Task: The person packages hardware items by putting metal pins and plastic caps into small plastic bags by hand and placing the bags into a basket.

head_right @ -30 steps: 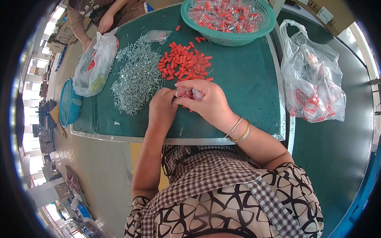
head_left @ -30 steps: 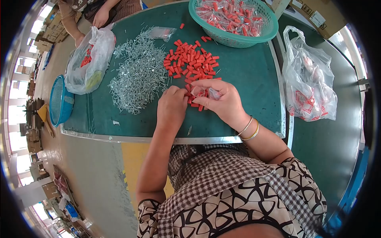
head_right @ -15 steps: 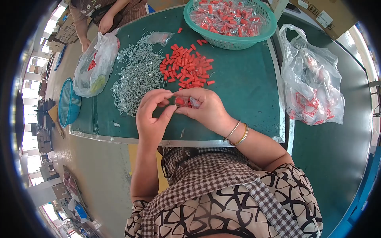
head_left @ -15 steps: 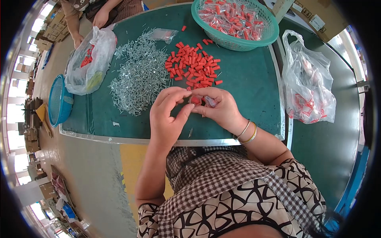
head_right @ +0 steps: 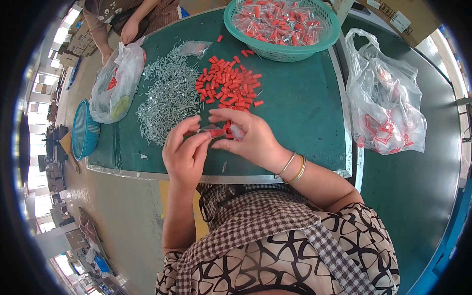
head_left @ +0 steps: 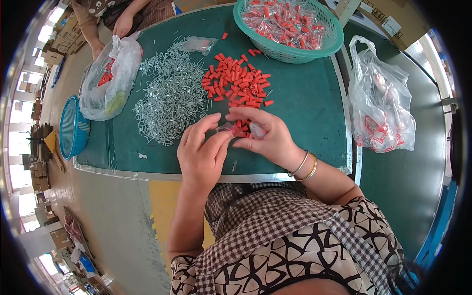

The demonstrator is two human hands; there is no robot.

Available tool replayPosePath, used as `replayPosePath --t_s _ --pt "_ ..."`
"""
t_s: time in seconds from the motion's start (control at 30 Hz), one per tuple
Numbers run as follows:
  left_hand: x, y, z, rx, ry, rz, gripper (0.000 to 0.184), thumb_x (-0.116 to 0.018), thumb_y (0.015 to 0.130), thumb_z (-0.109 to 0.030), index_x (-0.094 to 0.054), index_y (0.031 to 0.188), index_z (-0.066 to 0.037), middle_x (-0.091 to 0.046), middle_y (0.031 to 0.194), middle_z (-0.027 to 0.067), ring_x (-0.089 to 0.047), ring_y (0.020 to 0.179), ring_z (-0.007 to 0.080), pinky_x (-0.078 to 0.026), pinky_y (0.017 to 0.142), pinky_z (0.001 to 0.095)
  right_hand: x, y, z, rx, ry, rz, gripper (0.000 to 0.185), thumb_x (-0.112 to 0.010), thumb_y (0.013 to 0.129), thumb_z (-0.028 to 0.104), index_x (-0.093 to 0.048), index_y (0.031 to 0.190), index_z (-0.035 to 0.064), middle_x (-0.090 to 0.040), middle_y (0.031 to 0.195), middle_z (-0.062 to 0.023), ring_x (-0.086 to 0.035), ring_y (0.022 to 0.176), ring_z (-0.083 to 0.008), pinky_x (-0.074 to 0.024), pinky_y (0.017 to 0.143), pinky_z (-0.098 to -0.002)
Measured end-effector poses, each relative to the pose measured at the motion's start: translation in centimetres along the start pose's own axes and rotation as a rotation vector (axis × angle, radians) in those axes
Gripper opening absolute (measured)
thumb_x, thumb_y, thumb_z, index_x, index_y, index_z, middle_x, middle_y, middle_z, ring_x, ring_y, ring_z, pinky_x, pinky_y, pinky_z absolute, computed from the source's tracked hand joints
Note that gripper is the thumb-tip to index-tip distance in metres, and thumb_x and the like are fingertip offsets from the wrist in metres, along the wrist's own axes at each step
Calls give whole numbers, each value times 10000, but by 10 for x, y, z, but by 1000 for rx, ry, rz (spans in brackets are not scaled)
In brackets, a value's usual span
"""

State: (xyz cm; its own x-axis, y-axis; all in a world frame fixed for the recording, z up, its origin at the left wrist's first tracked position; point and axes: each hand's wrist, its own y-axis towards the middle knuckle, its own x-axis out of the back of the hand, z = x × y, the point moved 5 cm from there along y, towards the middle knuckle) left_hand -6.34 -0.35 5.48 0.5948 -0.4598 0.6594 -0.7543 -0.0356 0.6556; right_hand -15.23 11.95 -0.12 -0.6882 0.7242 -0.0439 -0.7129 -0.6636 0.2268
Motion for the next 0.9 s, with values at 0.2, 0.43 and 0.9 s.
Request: replayPosePath --t_s 0.2,0.43,0.9 --pt "-4 -5 9 89 62 105 212 -744 709 27 -641 869 -65 -618 842 63 -607 731 267 -487 614 377 3 -2 5 76 -278 -36 499 -821 714 114 -643 1177 58 -671 1086 -84 -638 960 -200 -505 848 -304" --pt "-8 -10 14 251 -156 123 286 -725 733 46 -638 983 -62 -645 807 76 -634 724 251 -503 618 348 2 0 4 48 -260 -24 302 -782 766 103 -696 1054 66 -667 970 -65 -594 811 -183 -482 738 -302" --pt "-11 -14 18 373 -294 160 136 -703 757 67 -653 859 -8 -659 811 95 -639 707 232 -498 617 310 -3 -4 10 147 -322 -40 93 -720 792 29 -686 878 40 -590 780 -60 -564 679 -188 -456 604 -301"
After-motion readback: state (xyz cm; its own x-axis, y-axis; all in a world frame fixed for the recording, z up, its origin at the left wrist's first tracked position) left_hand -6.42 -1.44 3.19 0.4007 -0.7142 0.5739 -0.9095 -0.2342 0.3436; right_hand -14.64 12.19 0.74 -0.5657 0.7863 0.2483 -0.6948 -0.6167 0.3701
